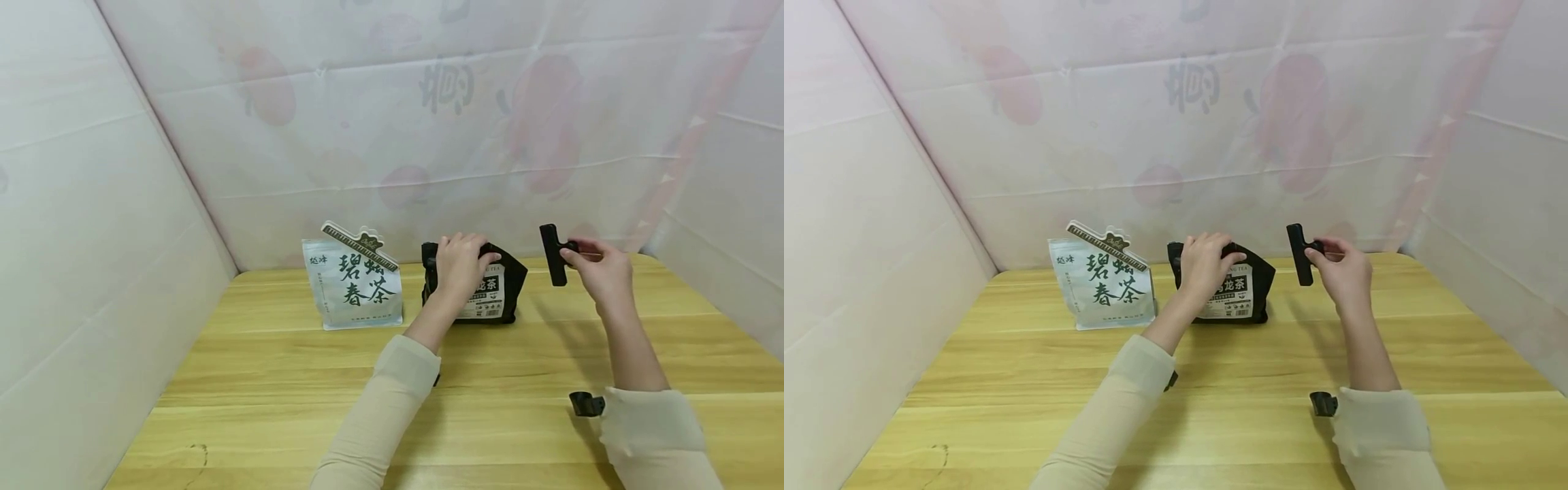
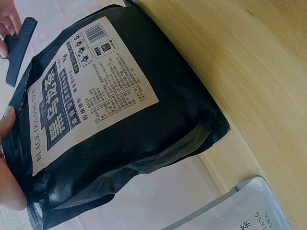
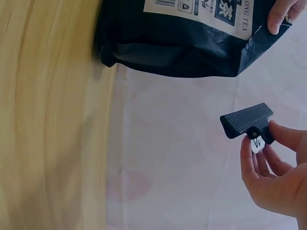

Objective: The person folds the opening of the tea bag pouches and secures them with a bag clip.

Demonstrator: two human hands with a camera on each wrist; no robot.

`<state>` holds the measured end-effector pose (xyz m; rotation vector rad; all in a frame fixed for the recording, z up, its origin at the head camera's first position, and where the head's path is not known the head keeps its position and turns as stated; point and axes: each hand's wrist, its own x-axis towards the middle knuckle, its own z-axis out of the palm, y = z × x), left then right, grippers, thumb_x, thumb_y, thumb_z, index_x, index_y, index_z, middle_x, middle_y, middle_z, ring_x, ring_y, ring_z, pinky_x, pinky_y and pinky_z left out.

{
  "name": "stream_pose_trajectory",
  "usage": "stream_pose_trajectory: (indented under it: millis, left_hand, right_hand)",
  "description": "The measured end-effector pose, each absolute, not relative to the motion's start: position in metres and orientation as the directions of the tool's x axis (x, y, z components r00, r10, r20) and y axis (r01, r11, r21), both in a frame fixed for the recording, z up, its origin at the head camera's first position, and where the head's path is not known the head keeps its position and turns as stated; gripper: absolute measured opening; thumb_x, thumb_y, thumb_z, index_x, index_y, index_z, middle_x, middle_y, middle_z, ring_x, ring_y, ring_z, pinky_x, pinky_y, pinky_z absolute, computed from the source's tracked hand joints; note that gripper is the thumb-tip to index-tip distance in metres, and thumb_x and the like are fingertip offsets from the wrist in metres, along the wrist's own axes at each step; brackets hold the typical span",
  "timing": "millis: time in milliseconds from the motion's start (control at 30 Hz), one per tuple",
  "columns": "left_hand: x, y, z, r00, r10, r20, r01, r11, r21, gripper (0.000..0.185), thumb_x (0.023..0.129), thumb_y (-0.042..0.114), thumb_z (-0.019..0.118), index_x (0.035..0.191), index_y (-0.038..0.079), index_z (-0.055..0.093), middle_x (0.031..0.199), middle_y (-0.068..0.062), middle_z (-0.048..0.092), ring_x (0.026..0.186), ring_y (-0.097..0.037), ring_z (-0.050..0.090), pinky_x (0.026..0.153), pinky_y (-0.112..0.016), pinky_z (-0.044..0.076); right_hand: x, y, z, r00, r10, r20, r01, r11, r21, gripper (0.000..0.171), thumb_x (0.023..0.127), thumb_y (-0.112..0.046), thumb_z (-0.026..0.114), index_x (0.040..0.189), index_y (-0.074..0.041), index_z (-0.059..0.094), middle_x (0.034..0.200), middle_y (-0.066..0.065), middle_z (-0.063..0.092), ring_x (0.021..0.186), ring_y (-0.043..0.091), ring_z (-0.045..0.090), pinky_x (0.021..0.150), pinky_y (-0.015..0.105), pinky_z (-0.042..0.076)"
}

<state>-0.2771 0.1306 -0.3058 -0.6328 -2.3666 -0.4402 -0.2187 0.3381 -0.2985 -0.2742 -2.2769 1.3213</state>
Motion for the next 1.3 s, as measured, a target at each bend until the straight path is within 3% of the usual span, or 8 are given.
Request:
stream_pose_trajectory:
  millis: [433,767,1133,1300]
  left_hand:
    - [-0.275,0.13,-0.306,-0.676,0.321,0.663,0.534,0.834,0.141,0.032,0.082,0.049,0.059,0.104,0.027,0.068,0.097,0.017,0.064,0.078,-0.003,0.05,0.067,-0.021,0.027]
    - [-0.274,0.131,-0.307,-0.674,0.325,0.663,0.536,0.833,0.137,0.031,0.082,0.048,0.059,0.104,0.027,0.068,0.096,0.017,0.064,0.079,-0.004,0.051,0.068,-0.021,0.028]
    - [-0.275,0.13,-0.306,-0.664,0.32,0.676,0.54,0.83,0.138,0.031,0.082,0.046,0.06,0.104,0.026,0.068,0.1,0.016,0.065,0.081,-0.004,0.053,0.066,-0.022,0.027]
    - [-0.275,0.131,-0.306,-0.662,0.32,0.678,0.542,0.828,0.14,0.031,0.082,0.046,0.061,0.103,0.026,0.069,0.099,0.016,0.065,0.081,-0.004,0.053,0.066,-0.022,0.027]
  right_hand:
    - [-0.214,0.332,-0.297,-0.848,0.351,0.397,-0.128,0.59,-0.797,0.051,0.084,-0.041,0.063,0.125,-0.011,0.057,0.116,0.003,0.054,0.096,0.006,0.052,0.066,0.016,0.04]
    - [-0.211,0.326,-0.294,-0.836,0.321,0.445,-0.211,0.56,-0.801,0.045,0.085,-0.034,0.064,0.124,-0.011,0.059,0.111,-0.009,0.056,0.093,-0.004,0.052,0.069,0.011,0.041]
    - [-0.213,0.321,-0.295,-0.833,0.255,0.491,-0.276,0.577,-0.768,0.046,0.088,-0.03,0.06,0.126,-0.004,0.054,0.115,0.0,0.055,0.098,0.001,0.053,0.076,0.01,0.042]
    - [-0.215,0.319,-0.297,-0.815,0.247,0.524,-0.327,0.551,-0.768,0.042,0.088,-0.024,0.061,0.122,0.0,0.056,0.106,-0.008,0.057,0.093,-0.003,0.054,0.077,0.009,0.042]
